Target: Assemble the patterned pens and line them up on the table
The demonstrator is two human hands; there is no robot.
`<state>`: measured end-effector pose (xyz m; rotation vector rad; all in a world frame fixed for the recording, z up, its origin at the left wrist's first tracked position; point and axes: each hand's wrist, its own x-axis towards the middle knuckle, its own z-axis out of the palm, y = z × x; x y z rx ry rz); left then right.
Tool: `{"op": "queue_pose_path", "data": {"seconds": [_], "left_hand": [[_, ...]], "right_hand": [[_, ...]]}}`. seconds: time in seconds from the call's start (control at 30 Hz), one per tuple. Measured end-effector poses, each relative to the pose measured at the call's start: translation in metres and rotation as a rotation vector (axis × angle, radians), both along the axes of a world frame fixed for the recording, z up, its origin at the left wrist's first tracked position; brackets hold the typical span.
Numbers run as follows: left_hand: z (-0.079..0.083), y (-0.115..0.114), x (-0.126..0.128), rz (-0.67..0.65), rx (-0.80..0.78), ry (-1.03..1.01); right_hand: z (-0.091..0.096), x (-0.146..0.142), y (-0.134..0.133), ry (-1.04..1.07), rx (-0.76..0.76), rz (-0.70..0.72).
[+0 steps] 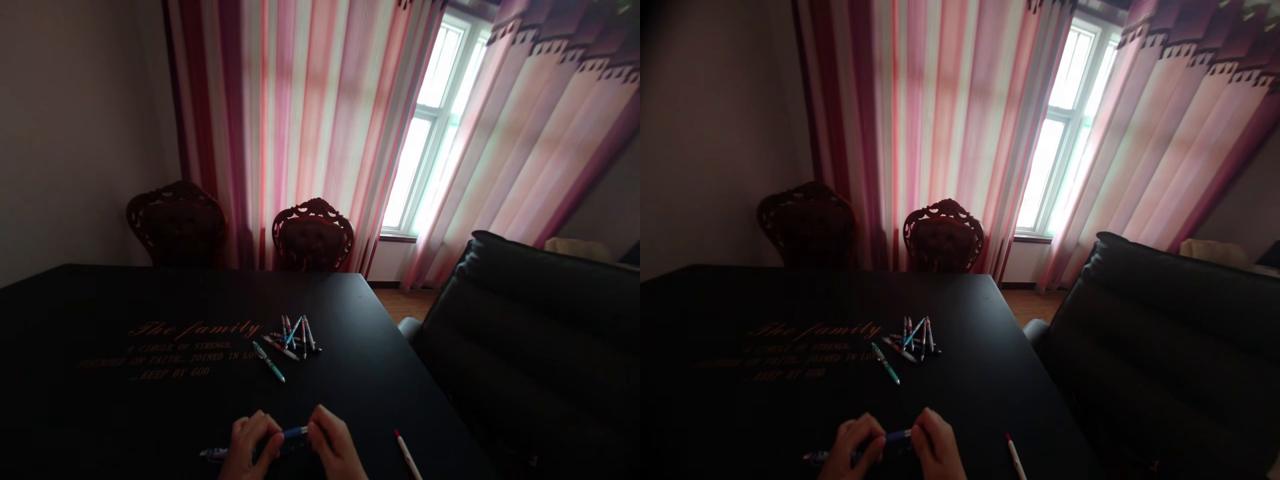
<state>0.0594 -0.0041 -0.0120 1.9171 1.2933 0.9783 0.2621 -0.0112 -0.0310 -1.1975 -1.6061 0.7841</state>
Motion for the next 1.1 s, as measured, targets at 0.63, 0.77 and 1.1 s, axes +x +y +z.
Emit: {"op": "queue_pose_path", "data": {"seconds": [0.63,0.77,1.1], "left_hand": [[-0.056,-0.007,0.0,0.124,0.524,0.334],[-0.052,-0.007,0.0,0.108,0.497,0.337],[-0.037,-0.009,0.007,0.064,0.414,0.354]], "right_hand": [[-0.061,-0.018,-0.016,-0.167,0.286,-0.291],[-0.06,-0.019,-0.017,-0.203,0.31,-0.296],[-0.033,-0.02,-0.019,-0.18,0.22,-0.179]]}}
